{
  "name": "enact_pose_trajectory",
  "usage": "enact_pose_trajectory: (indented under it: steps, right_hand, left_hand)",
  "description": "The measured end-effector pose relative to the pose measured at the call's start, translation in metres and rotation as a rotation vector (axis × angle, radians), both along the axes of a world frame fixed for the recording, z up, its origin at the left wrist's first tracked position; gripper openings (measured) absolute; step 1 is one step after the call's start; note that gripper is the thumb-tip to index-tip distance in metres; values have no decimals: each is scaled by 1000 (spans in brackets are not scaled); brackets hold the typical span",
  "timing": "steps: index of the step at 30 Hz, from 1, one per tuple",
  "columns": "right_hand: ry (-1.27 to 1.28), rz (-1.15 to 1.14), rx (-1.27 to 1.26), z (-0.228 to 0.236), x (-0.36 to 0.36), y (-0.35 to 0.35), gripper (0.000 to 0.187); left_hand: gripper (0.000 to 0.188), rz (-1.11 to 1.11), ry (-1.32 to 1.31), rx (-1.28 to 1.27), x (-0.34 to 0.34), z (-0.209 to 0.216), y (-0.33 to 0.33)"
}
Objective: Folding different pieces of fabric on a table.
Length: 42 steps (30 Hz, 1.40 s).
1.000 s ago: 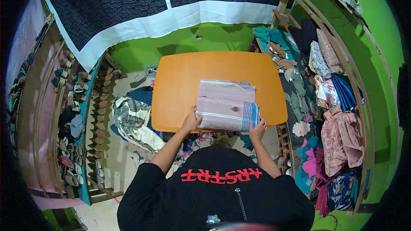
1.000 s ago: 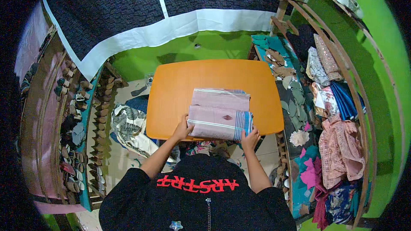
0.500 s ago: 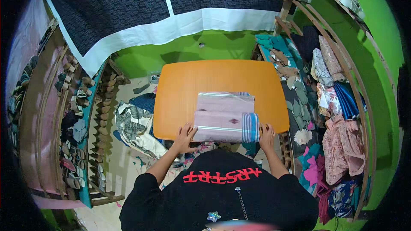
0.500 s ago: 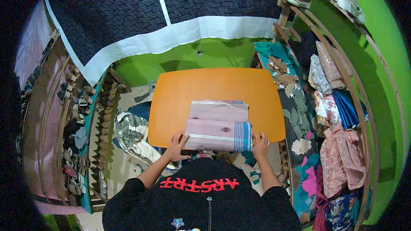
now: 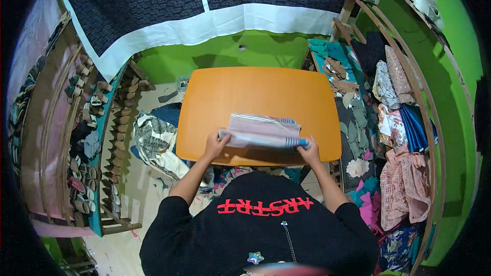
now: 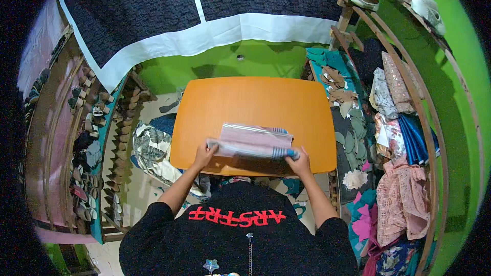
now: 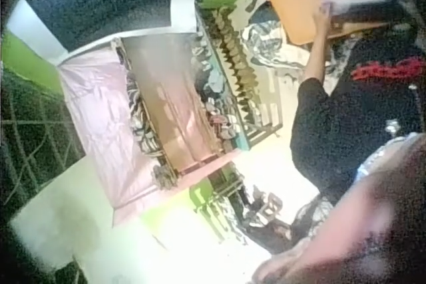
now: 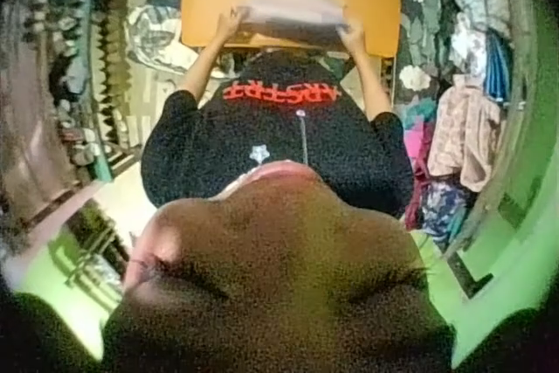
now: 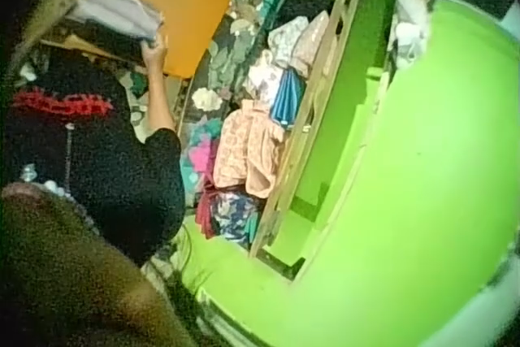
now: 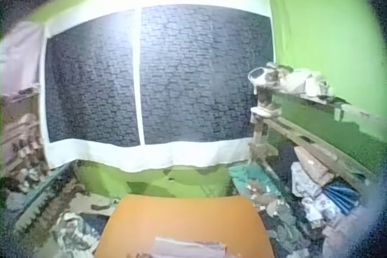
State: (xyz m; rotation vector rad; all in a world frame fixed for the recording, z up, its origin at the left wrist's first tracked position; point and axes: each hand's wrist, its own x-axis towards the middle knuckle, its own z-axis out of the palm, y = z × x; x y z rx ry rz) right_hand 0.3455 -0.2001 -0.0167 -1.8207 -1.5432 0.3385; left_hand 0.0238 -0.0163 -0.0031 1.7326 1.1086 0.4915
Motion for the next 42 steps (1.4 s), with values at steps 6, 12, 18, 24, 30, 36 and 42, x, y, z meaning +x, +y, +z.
enact_pose_trajectory:
  steps: [6,12,18,24,30,36,42]
  right_hand:
    - [434,-398,26,-21,14,73,44]
    - [45,-605,-286,-34,6,75,44]
    - [-185,-569,-156,4,-33,67,61]
    - [-307,90,-100,18,-83,70,76]
    - [348,190,219,57,-57,114,69]
    - [-137,-100,390,72,-24,111,81]
    - [-473,433,-116,7,-21,65,79]
  left_hand:
    - [54,307,247,127,44,-40,33]
    - [61,409,590,156,77,-44,38]
    - [41,230,113,-676,67,-34,50]
    - [36,235,-437,-814,63,2,18]
    - [32,-52,-598,-31,75,90,23]
    - [23,-581,134,924,97,98,-8]
    - [15,-882,243,758,78,1,-67]
